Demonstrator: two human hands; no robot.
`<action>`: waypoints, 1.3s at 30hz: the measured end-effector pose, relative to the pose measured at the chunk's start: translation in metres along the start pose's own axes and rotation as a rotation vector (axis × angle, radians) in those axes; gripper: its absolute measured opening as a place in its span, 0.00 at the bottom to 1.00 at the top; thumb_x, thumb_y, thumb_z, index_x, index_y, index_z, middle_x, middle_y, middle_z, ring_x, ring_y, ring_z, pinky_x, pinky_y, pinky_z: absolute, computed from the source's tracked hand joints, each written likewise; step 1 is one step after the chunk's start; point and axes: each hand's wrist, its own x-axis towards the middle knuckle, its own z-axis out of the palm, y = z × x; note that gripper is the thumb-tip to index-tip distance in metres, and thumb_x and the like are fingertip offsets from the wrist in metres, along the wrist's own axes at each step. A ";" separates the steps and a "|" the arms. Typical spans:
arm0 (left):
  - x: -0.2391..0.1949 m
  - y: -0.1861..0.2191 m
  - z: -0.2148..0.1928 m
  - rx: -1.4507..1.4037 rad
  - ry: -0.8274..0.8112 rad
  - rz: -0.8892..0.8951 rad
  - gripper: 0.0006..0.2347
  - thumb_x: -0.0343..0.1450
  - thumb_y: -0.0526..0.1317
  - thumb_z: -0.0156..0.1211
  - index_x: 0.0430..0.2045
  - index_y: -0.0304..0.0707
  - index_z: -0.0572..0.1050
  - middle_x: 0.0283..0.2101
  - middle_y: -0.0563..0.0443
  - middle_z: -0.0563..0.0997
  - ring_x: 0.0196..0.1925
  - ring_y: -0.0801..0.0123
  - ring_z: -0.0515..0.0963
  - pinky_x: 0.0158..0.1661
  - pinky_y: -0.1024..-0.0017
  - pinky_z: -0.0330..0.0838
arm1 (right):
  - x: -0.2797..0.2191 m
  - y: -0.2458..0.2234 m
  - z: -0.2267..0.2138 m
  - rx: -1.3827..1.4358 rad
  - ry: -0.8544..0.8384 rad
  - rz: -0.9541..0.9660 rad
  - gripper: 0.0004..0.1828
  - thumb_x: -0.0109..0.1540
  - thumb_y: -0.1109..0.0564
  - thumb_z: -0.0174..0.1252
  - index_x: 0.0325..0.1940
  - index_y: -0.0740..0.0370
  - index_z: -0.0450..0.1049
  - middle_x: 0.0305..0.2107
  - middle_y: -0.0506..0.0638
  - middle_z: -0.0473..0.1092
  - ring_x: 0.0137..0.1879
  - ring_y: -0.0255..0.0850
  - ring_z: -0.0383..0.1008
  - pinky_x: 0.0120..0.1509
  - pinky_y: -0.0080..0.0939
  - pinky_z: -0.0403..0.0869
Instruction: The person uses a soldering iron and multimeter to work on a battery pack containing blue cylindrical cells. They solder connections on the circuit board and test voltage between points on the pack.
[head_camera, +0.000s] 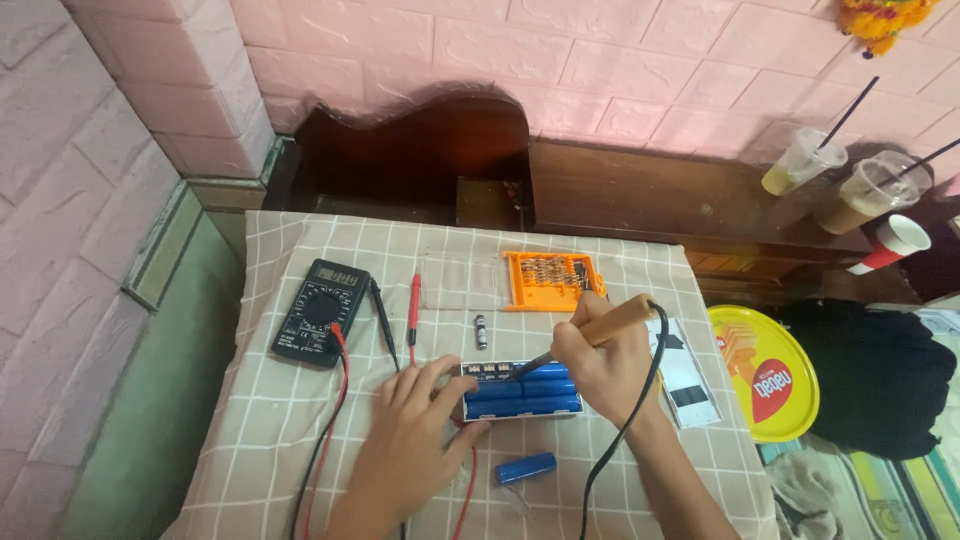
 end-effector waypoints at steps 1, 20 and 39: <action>0.002 0.002 -0.001 0.005 -0.057 -0.053 0.17 0.66 0.47 0.67 0.46 0.42 0.76 0.62 0.44 0.70 0.64 0.52 0.66 0.60 0.53 0.55 | 0.001 0.000 0.000 -0.035 -0.005 -0.031 0.10 0.55 0.55 0.56 0.21 0.61 0.71 0.15 0.49 0.73 0.22 0.35 0.73 0.25 0.37 0.69; -0.005 -0.009 0.008 0.006 0.088 0.077 0.17 0.66 0.46 0.67 0.45 0.41 0.76 0.58 0.42 0.72 0.61 0.50 0.69 0.59 0.53 0.58 | -0.002 0.002 0.004 -0.152 -0.027 -0.188 0.12 0.58 0.57 0.56 0.20 0.59 0.68 0.12 0.48 0.68 0.17 0.36 0.66 0.19 0.37 0.65; -0.003 -0.004 0.004 0.016 0.002 0.003 0.18 0.66 0.48 0.65 0.48 0.41 0.74 0.57 0.44 0.72 0.61 0.53 0.69 0.59 0.53 0.57 | -0.016 -0.027 0.018 -0.170 -0.096 -0.185 0.12 0.60 0.56 0.55 0.23 0.60 0.66 0.10 0.47 0.66 0.15 0.37 0.68 0.19 0.40 0.67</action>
